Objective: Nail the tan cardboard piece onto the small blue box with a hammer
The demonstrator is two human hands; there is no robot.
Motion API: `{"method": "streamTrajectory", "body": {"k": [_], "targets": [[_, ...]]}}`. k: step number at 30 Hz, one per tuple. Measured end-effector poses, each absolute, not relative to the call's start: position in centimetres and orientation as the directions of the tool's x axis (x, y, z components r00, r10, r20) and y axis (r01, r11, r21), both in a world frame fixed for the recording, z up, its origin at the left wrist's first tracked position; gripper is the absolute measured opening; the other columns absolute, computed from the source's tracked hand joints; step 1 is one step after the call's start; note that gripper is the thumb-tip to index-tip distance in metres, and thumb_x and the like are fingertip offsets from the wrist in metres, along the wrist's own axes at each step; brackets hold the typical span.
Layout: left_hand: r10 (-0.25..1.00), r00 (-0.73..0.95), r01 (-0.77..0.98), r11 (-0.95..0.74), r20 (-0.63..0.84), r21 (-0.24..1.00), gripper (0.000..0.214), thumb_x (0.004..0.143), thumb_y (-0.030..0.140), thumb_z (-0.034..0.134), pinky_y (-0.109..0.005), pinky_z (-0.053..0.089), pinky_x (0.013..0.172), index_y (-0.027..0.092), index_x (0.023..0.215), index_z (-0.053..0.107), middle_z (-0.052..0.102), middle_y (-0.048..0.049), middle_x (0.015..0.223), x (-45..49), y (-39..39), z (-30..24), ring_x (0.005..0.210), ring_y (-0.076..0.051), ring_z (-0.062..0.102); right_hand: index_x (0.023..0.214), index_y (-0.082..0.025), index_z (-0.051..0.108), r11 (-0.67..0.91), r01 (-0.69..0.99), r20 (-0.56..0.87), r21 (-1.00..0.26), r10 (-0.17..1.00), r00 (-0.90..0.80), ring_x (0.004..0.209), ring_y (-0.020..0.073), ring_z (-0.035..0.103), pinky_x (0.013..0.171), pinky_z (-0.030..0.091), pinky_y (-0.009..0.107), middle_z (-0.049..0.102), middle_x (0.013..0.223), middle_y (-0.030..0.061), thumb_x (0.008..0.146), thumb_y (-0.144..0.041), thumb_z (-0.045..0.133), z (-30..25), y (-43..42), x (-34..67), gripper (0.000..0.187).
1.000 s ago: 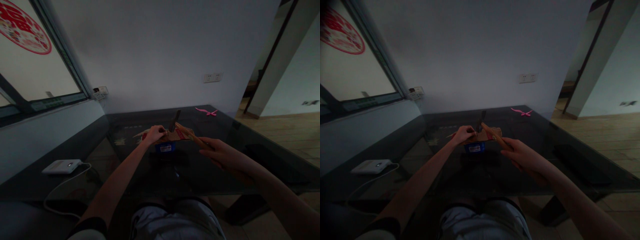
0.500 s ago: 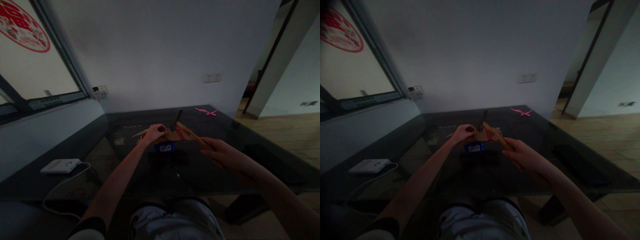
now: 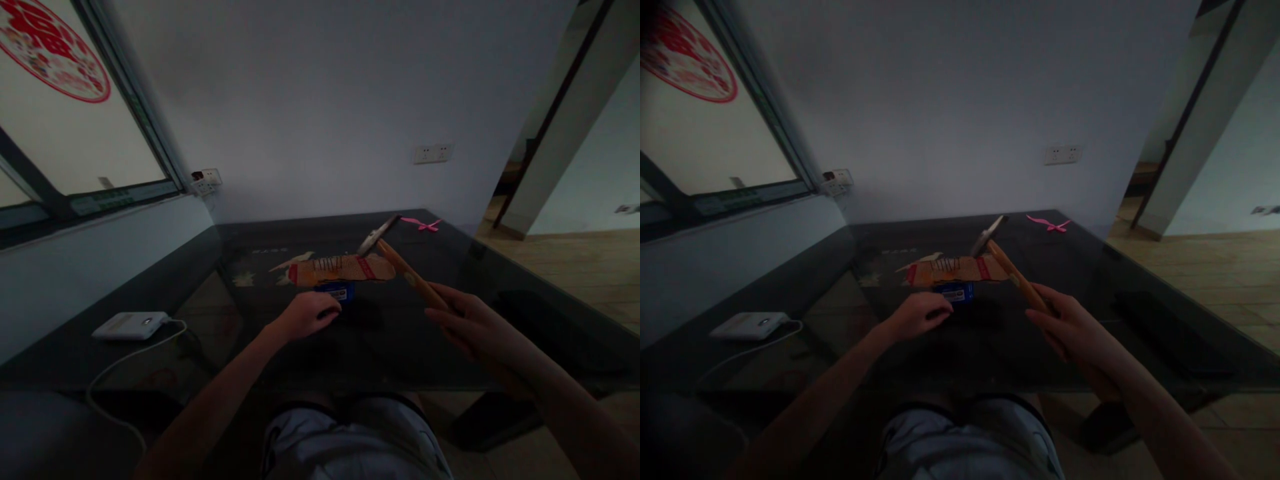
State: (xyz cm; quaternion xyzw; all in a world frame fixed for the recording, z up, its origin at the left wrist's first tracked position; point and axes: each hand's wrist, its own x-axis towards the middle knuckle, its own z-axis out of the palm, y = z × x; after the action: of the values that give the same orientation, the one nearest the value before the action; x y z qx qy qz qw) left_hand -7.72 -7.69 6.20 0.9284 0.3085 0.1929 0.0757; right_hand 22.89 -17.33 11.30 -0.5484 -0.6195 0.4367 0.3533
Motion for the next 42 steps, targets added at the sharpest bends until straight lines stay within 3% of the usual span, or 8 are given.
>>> {"method": "streamTrajectory", "body": {"k": [2, 6, 14, 17, 24, 29, 33, 42], "targets": [[0.650, 0.733, 0.603, -0.758, 0.201, 0.249, 0.020, 0.084, 0.027, 0.053, -0.026, 0.044, 0.080, 0.022, 0.102, 0.060, 0.065, -0.0037, 0.101, -7.9, -7.8, 4.6, 0.092, -0.016, 0.060, 0.137, -0.019, 0.037, -0.014, 0.298, -0.047, -0.954, 0.994, -0.102, 0.034, 0.0063, 0.036, 0.030, 0.032, 0.016, 0.038, 0.050, -0.0092, 0.078, -0.046, 0.059, 10.7, -18.0, 23.2, 0.068], [0.732, 0.656, 0.712, -0.681, 0.186, 0.171, 0.019, 0.083, 0.030, 0.056, -0.027, 0.045, 0.080, 0.021, 0.099, 0.060, 0.061, -0.0041, 0.103, -7.8, -7.0, 2.6, 0.095, -0.018, 0.057, 0.138, -0.020, 0.035, -0.077, 0.215, -0.086, -0.974, 0.996, -0.034, 0.032, 0.0057, 0.030, 0.028, 0.027, 0.017, 0.036, 0.048, -0.0093, 0.077, -0.048, 0.060, 9.8, -19.4, 24.0, 0.072], [0.683, 0.709, 0.695, -0.719, 0.176, -0.012, 0.013, 0.088, 0.024, 0.048, -0.028, 0.044, 0.072, 0.017, 0.089, 0.059, 0.062, -0.0081, 0.093, -6.8, -6.4, 2.0, 0.086, -0.019, 0.057, 0.135, -0.031, 0.041, -0.127, 0.181, -0.126, -0.975, 0.992, 0.013, 0.035, 0.0093, 0.031, 0.030, 0.027, 0.022, 0.038, 0.049, -0.0059, 0.073, -0.049, 0.064, 7.8, -20.5, 24.6, 0.069], [0.696, 0.693, 0.696, -0.714, 0.190, 0.076, 0.014, 0.087, 0.024, 0.048, -0.028, 0.044, 0.072, 0.017, 0.091, 0.060, 0.064, -0.0068, 0.089, -7.0, -6.4, 2.2, 0.081, -0.019, 0.059, 0.135, -0.031, 0.041, -0.135, 0.142, -0.136, -0.981, 0.991, 0.000, 0.036, 0.0082, 0.030, 0.031, 0.026, 0.021, 0.037, 0.050, -0.0064, 0.075, -0.048, 0.063, 7.1, -20.7, 24.4, 0.066], [0.737, 0.631, 0.585, -0.656, 0.241, 0.476, 0.014, 0.081, 0.018, 0.055, -0.022, 0.045, 0.073, 0.019, 0.090, 0.066, 0.066, -0.0031, 0.090, -7.2, -7.3, 3.8, 0.081, -0.013, 0.061, 0.132, -0.030, 0.043, -0.155, 0.125, -0.150, -0.980, 0.987, 0.053, 0.036, 0.0086, 0.029, 0.030, 0.025, 0.021, 0.036, 0.050, -0.0062, 0.073, -0.049, 0.064, 7.6, -21.1, 23.6, 0.066], [0.798, 0.547, 0.510, -0.557, 0.252, 0.656, 0.012, 0.078, 0.023, 0.061, -0.021, 0.046, 0.069, 0.019, 0.086, 0.069, 0.067, -0.0024, 0.084, -6.7, -7.8, 4.2, 0.076, -0.013, 0.061, 0.139, -0.021, 0.033, -0.148, 0.109, -0.150, -0.983, 0.989, -0.008, 0.034, 0.0051, 0.027, 0.031, 0.024, 0.017, 0.034, 0.048, -0.0091, 0.076, -0.048, 0.061, 7.4, -20.9, 23.8, 0.074], [0.826, 0.515, 0.490, -0.502, 0.228, 0.712, 0.014, 0.077, 0.028, 0.063, -0.022, 0.047, 0.070, 0.018, 0.083, 0.069, 0.067, -0.0028, 0.084, -6.4, -7.5, 4.1, 0.077, -0.014, 0.062, 0.140, -0.020, 0.033, -0.153, 0.105, -0.149, -0.983, 0.988, 0.044, 0.033, 0.0039, 0.026, 0.030, 0.022, 0.014, 0.034, 0.046, -0.0098, 0.077, -0.049, 0.061, 7.3, -21.2, 23.8, 0.075], [0.844, 0.520, 0.572, -0.457, 0.129, 0.681, 0.029, 0.075, 0.043, 0.064, -0.022, 0.040, 0.062, 0.014, 0.073, 0.066, 0.064, -0.0006, 0.070, -6.3, -7.2, 4.2, 0.067, -0.013, 0.057, 0.140, -0.019, 0.033, -0.172, 0.101, -0.167, -0.980, 0.984, 0.057, 0.032, 0.0043, 0.029, 0.030, 0.025, 0.014, 0.037, 0.045, -0.0097, 0.073, -0.052, 0.062, 7.3, -21.2, 23.7, 0.080]]}}
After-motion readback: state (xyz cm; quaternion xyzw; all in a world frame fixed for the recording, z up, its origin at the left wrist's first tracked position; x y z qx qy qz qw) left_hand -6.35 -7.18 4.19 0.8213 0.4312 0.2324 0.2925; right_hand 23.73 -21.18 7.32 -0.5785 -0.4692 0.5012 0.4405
